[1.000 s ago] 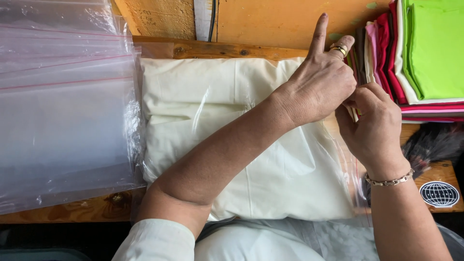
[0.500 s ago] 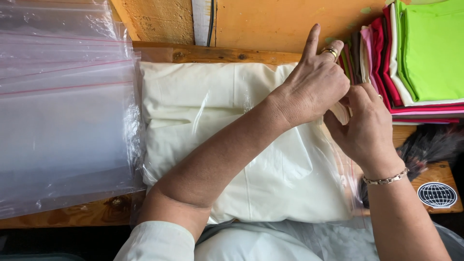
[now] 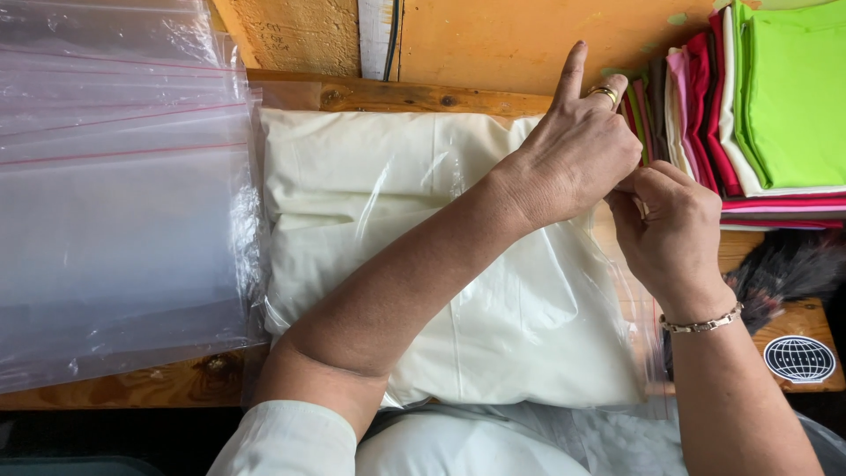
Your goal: The person seals a clear plastic zip-lock bag containing a folded white fabric. They press the zipper track along the top edge to close the bag, then run their fingers along the seal to ensure it is secure.
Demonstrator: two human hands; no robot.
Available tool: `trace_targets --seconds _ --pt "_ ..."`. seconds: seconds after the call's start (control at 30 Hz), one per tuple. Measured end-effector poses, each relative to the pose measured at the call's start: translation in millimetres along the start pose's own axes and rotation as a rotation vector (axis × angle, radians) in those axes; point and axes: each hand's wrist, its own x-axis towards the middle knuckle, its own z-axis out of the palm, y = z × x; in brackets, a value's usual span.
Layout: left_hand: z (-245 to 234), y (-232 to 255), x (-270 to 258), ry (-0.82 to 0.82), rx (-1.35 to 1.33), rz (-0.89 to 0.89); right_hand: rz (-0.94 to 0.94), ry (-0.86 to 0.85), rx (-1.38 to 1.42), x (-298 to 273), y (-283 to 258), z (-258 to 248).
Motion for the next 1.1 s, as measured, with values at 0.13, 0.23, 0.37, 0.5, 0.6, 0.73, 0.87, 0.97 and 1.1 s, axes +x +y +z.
trace_targets --seconds 0.13,0.23,0.37,0.5,0.6,0.73,0.87,0.97,1.1 --pt "0.8 -1.7 0.2 -0.001 0.013 0.000 0.015 -0.001 0.030 2.0 -1.9 -1.1" --pt "-1.5 -2.9 -0.4 0.005 -0.006 -0.008 0.235 -0.119 0.049 2.7 -6.7 -4.8" --pt "-4.8 -2.1 0.7 -0.063 -0.018 -0.011 0.281 -0.101 0.242 1.3 -9.5 -7.3" --pt "-8.2 -2.7 0.3 -0.091 -0.020 -0.005 0.122 -0.005 0.129 -0.1 -4.0 -2.1" --pt "-11.1 -5.8 -2.0 -0.055 -0.079 0.000 0.132 0.038 0.132 1.5 -10.9 -3.6" --pt "-9.9 -4.5 -1.2 -0.048 -0.061 -0.006 0.124 0.023 0.130 -0.6 -10.9 -1.9" --pt "-13.0 -1.5 -0.7 -0.143 -0.055 -0.007 0.109 0.043 0.163 -0.9 -9.0 1.3" --pt "-14.6 1.8 -1.4 -0.180 -0.049 -0.004 0.102 0.048 0.141 -1.6 -7.1 3.0" --pt "-5.3 2.6 -2.9 -0.122 -0.026 -0.003 0.121 0.028 0.161 -1.3 -4.0 5.9"
